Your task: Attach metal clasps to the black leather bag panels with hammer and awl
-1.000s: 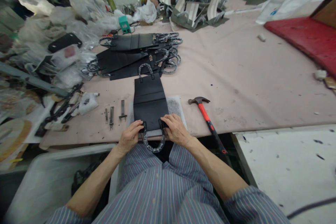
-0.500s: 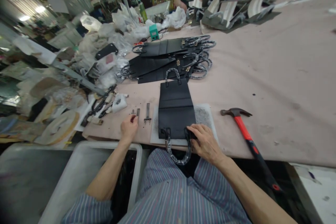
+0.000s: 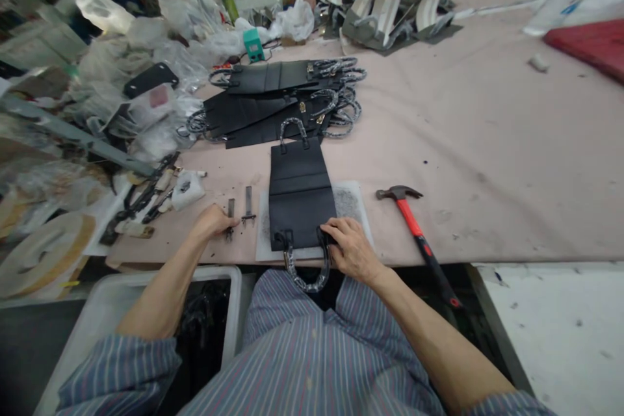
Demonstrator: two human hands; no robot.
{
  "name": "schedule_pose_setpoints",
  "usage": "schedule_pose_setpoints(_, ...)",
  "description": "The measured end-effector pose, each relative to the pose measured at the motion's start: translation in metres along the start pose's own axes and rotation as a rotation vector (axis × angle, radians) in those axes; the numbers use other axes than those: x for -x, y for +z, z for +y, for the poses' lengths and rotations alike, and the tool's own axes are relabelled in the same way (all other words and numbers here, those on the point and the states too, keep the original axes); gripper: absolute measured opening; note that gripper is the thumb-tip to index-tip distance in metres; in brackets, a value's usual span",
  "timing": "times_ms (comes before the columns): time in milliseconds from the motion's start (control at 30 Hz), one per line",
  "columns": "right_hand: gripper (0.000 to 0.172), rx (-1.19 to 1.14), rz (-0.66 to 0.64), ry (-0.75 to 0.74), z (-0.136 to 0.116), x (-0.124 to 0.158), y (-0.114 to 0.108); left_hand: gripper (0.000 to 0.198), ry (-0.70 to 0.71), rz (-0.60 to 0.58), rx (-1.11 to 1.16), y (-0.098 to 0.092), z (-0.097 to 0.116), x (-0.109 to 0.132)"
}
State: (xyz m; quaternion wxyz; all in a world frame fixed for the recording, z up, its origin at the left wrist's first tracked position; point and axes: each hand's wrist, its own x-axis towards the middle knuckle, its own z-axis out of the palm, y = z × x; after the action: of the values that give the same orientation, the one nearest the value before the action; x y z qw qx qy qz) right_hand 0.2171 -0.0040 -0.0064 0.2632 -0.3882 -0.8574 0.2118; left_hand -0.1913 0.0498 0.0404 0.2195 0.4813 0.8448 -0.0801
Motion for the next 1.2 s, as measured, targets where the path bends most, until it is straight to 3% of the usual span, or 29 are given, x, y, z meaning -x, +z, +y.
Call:
schedule_pose_setpoints(100,0.049,0.003,0.001,-0.004,-0.002,0.000,-0.001,0.034,-0.026,-0.040,0.053,-0.001,0.000,0.000)
schedule_pose_setpoints(300,0.049,0.000,0.009,0.002,-0.005,-0.001,-0.004,0.018,-0.014,-0.120,0.743,0.013,-0.004,0.022)
schedule_pose_setpoints(500,0.049,0.007,0.012,0.016,-0.005,-0.002,-0.002,0.008,0.038,-0.197,1.675,0.041,0.028,0.054)
schedule_pose_setpoints(633,0.050,-0.003,0.029,0.005,-0.004,-0.001,0.000,0.007,0.095,-0.229,1.971,0.059,0.048,0.068)
schedule_pose_setpoints(767,0.051,0.002,0.036,0.004,-0.004,-0.001,0.000,0.023,0.133,-0.146,1.946,0.076,0.054,0.073)
schedule_pose_setpoints(867,0.050,0.003,0.035,0.006,-0.005,-0.001,-0.001,0.041,0.282,0.077,1.822,0.088,0.054,0.074)
schedule_pose_setpoints(967,0.050,0.002,0.038,0.011,-0.006,-0.001,-0.001,0.045,0.401,0.285,1.596,0.097,0.050,0.076)
schedule_pose_setpoints(1200,0.048,0.013,0.037,0.000,-0.006,-0.002,-0.002,0.036,0.535,0.373,1.194,0.101,0.035,0.089)
